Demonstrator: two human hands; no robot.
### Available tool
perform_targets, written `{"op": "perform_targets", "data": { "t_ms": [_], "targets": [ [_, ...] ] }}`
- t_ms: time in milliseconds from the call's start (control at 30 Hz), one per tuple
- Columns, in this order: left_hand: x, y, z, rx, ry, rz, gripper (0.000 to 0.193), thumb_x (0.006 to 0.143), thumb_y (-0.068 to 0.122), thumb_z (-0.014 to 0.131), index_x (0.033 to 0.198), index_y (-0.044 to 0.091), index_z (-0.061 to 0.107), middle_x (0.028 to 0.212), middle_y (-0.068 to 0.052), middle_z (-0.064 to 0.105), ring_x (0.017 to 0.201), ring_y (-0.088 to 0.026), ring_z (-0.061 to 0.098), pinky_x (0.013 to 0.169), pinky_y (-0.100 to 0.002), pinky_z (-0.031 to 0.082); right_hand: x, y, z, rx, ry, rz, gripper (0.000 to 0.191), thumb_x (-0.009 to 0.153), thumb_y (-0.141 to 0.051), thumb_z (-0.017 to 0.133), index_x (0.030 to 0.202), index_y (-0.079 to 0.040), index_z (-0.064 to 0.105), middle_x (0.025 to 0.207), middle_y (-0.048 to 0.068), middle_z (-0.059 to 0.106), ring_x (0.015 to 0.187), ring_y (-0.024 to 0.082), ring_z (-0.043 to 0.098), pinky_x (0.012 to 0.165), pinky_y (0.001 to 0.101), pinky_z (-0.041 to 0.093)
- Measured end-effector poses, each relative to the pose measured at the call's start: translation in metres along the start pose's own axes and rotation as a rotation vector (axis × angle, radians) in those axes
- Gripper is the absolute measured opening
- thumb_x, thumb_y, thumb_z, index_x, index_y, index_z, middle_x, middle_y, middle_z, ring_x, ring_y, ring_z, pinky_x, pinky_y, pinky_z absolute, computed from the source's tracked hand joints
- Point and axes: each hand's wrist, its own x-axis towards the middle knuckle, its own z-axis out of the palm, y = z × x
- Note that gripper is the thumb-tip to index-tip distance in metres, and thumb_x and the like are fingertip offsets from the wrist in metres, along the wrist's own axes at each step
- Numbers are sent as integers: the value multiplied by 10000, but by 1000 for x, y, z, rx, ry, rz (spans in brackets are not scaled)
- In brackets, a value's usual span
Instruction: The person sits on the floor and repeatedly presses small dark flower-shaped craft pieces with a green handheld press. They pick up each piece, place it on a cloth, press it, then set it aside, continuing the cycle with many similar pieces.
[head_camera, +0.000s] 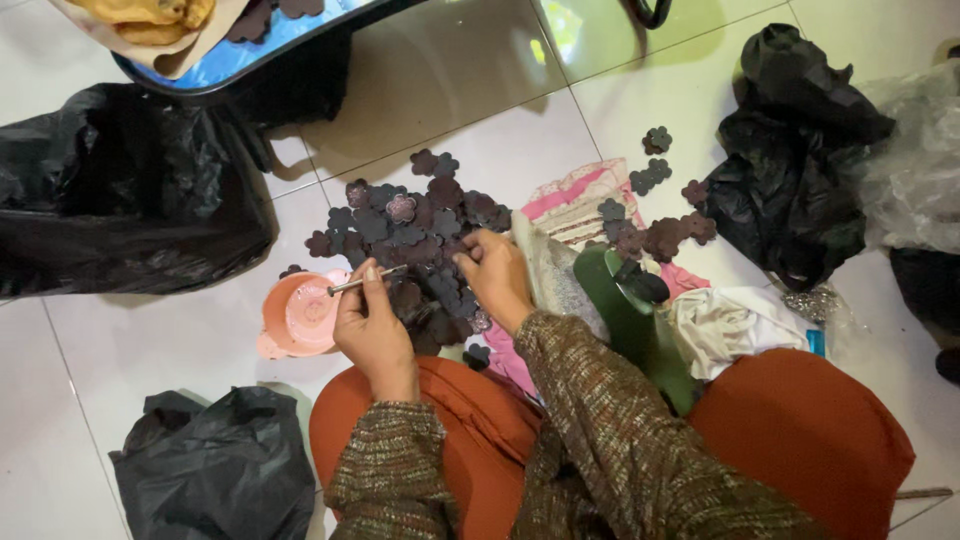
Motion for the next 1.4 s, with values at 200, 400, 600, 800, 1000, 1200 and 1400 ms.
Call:
{"op": "perform_targets", "data": {
  "t_ms": [200, 400, 600, 800, 1000, 1200, 1400],
  "targets": [
    [0, -4, 1, -14, -10, -44, 279, 1044, 205, 634, 1194, -10, 730, 1050, -30, 738, 930, -79, 658, 837, -234, 543, -22, 27, -28, 336, -57, 14, 195, 891, -166, 765, 1028, -27, 759, 815, 44, 759, 714, 117, 715, 636, 292, 567],
    [0, 0, 1, 22, -45, 43, 277, 1053, 203, 631, 1194, -14, 729, 1065, -25, 738, 947, -73, 660, 853, -228, 546, -41, 38, -56, 549, -359, 248, 289, 894, -80, 740, 1176, -32, 699, 839, 16, 694, 689, 60, 648, 565, 226, 528],
    [-2, 5, -1, -14, -37, 11, 265, 1047, 194, 641, 1189, -11, 731, 1044, -19, 734, 929, -60, 658, 827, -218, 547, -57, 23, -98, 191, -513, 244, 319, 892, -121, 729, 1208, -100, 690, 892, -8, 737, 766, 64, 709, 642, 230, 588],
    [-11, 11, 5, 27, -259, 73, 237, 1048, 186, 660, 1187, 14, 743, 992, 22, 725, 857, -24, 606, 760, -185, 496, -78, 31, -163, -54, -357, 112, 253, 825, -67, 775, 1060, -15, 695, 799, 143, 740, 694, 190, 715, 612, 343, 559],
    [-56, 15, 26, 246, -576, -54, 223, 1002, 228, 699, 1101, 66, 816, 821, 35, 686, 702, -20, 504, 613, -204, 406, -93, 48, -163, -89, -238, -31, 235, 808, -58, 758, 1024, -12, 680, 833, 195, 723, 776, 320, 745, 668, 414, 568],
    [-116, 0, 50, 187, -718, -76, 223, 975, 205, 712, 975, -8, 779, 1034, -23, 815, 871, -58, 682, 774, -240, 541, -102, 48, -155, -253, -163, -150, 207, 816, -63, 741, 979, 19, 643, 879, 261, 673, 865, 469, 660, 743, 521, 511],
    [-119, -21, 48, 394, -798, -126, 200, 950, 185, 700, 1049, 30, 777, 1004, -19, 807, 814, -63, 685, 751, -233, 536, -112, 43, -192, -174, -97, -115, 237, 890, -165, 752, 1086, -41, 700, 917, 176, 745, 767, 272, 759, 659, 390, 586]
  ]
}}
